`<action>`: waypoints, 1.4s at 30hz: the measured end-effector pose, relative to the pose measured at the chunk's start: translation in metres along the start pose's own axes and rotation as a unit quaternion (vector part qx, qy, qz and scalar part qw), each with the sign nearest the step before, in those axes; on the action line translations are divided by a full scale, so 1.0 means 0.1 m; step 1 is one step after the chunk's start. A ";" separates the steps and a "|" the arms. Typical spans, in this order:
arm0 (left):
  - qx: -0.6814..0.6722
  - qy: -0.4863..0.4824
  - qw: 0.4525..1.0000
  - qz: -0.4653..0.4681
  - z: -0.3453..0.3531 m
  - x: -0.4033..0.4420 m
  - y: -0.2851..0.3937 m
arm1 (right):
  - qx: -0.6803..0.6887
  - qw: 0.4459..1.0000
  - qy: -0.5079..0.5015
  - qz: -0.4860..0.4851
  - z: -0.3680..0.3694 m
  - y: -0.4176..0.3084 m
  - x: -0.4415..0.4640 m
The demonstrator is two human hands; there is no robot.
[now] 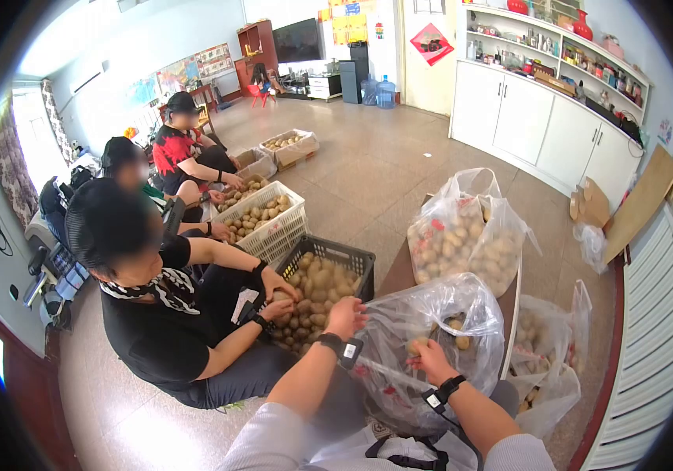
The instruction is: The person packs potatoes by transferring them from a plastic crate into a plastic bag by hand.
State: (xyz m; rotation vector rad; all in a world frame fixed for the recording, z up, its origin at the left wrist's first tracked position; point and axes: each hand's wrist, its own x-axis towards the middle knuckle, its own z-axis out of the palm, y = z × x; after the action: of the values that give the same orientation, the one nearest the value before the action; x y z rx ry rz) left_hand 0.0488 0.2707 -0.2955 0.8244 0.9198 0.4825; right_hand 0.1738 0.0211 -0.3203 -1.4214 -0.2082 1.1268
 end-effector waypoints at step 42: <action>-0.082 0.000 0.996 -0.022 -0.06 0.01 -0.06 | -0.672 0.696 0.232 -0.095 -0.87 0.14 0.32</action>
State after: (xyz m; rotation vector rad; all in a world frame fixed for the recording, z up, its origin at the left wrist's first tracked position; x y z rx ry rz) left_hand 0.0450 0.2707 -0.3025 0.6538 0.8844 0.5117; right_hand 0.2450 -0.0174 -0.3667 -2.8283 -0.9201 0.2343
